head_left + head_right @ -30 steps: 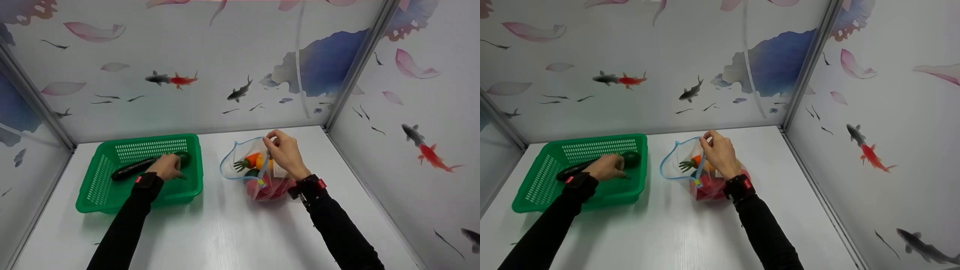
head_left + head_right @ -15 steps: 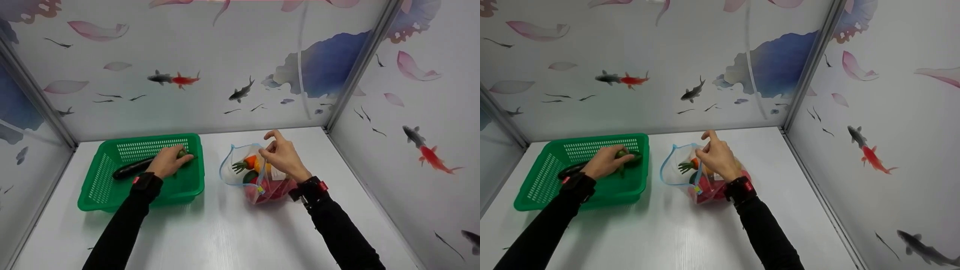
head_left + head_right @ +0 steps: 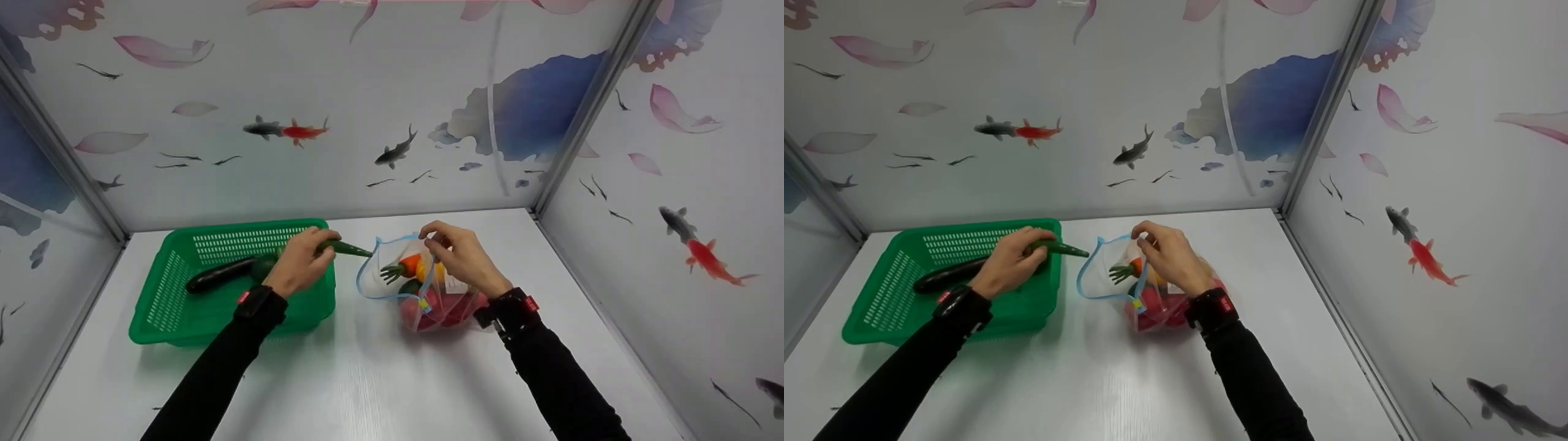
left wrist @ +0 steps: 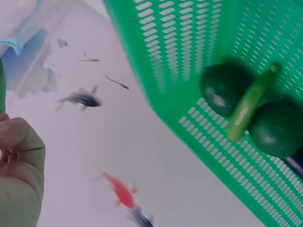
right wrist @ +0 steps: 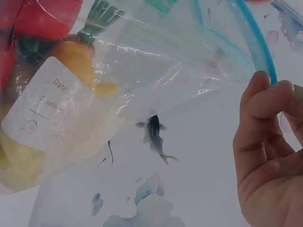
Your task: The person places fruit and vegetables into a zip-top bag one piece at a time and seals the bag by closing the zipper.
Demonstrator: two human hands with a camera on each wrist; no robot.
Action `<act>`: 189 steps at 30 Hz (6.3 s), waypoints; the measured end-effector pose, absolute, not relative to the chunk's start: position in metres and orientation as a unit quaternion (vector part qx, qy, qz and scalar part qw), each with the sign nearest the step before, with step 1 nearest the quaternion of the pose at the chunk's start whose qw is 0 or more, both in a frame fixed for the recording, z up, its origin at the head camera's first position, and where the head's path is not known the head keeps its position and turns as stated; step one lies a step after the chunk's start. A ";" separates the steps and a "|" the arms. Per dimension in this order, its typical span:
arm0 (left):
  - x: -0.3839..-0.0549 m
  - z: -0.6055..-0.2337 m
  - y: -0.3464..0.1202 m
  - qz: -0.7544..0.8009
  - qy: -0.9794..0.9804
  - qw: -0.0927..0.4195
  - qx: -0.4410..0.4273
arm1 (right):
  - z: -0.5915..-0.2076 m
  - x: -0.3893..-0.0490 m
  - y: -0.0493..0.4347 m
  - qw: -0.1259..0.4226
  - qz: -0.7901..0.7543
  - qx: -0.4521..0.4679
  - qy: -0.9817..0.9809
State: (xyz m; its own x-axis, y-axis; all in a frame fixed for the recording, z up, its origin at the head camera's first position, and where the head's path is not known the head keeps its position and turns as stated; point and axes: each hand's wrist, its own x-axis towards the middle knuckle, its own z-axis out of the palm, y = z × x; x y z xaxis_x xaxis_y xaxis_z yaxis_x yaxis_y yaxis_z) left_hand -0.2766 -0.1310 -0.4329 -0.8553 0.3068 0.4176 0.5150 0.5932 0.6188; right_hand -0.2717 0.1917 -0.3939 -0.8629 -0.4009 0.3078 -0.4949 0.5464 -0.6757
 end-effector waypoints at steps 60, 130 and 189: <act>-0.284 -0.445 0.001 -0.313 -0.883 -0.119 -0.329 | -0.387 -0.267 0.190 0.151 0.422 0.267 -0.854; -0.277 -0.458 -0.174 -0.179 -0.972 -0.151 -0.031 | -0.392 -0.270 0.193 0.171 0.424 0.247 -0.854; -0.276 -0.416 -0.098 -0.400 -0.886 -0.019 -0.234 | -0.389 -0.267 0.186 0.157 0.434 0.238 -0.855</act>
